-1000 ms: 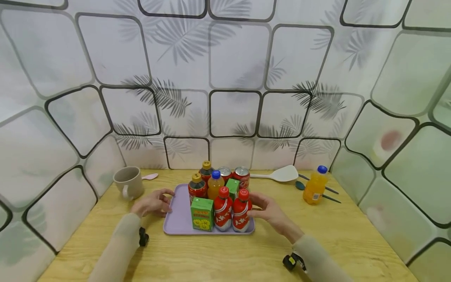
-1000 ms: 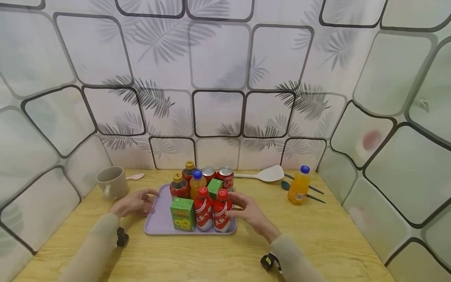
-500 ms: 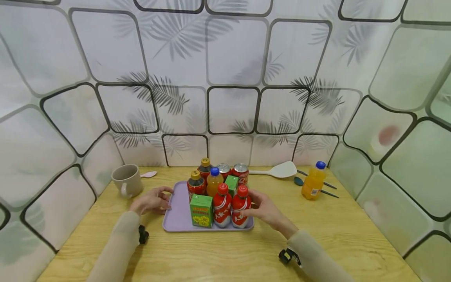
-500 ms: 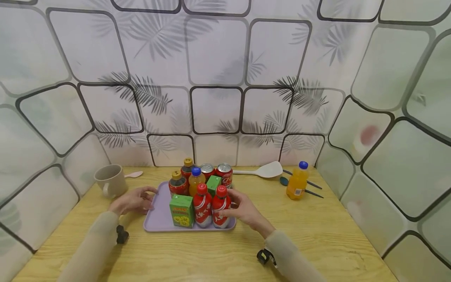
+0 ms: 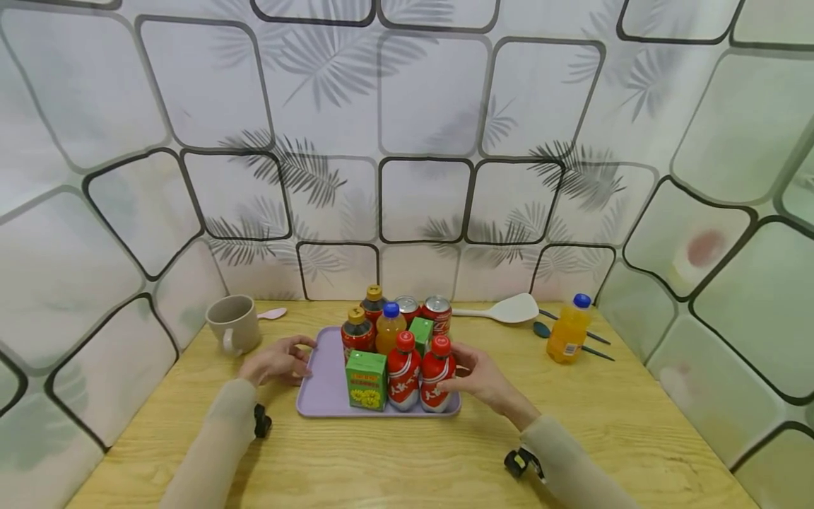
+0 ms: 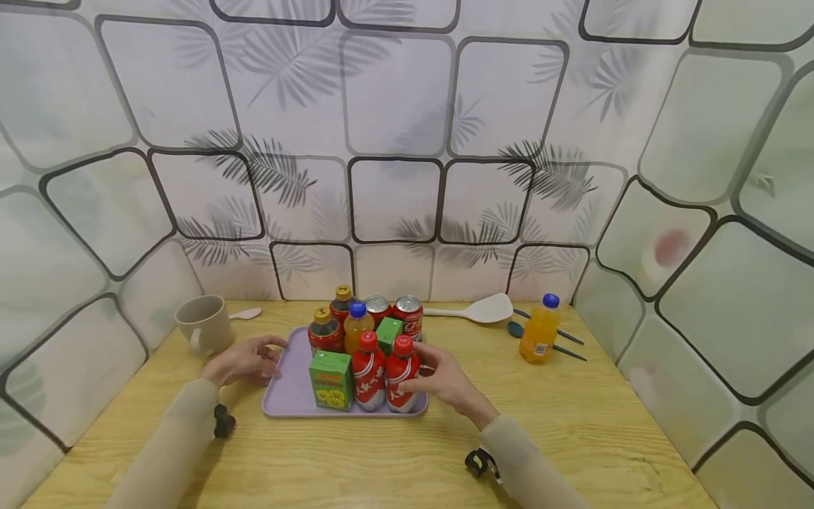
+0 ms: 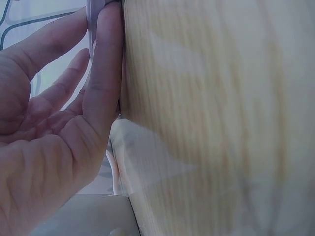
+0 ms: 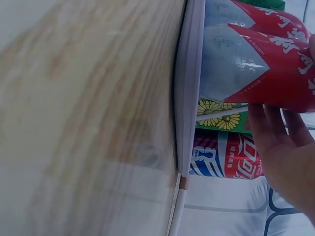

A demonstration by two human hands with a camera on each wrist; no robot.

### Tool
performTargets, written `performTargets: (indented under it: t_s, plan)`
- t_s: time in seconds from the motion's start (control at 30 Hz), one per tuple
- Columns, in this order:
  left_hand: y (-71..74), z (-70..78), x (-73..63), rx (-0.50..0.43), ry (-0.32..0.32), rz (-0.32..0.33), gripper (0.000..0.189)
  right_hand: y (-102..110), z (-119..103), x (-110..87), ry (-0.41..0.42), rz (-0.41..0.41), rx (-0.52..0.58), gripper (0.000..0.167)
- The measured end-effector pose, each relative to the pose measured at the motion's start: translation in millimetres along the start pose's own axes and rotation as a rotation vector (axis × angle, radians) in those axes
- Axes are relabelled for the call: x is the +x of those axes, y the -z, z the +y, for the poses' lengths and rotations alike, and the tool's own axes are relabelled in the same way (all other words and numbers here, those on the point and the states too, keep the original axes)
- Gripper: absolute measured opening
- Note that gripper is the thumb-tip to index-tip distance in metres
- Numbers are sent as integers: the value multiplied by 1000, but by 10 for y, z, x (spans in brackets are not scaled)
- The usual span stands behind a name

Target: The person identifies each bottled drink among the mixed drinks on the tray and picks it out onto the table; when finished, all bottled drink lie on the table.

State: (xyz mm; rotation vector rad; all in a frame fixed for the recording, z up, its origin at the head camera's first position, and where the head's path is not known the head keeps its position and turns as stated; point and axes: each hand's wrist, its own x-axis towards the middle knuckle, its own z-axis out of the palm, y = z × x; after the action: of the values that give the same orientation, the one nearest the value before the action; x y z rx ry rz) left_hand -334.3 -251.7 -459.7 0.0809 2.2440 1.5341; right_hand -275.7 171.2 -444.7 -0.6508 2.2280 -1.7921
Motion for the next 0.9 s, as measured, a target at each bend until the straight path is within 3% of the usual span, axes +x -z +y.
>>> performTargets:
  t_s: [0.43,0.9]
  plan:
    - [-31,1,-15,-16,17,-9,64,-5,35,4,3,70,32,72]
    - [-30,20,1,-20,9,-14,64,157,-61,-34,29,130,41,72]
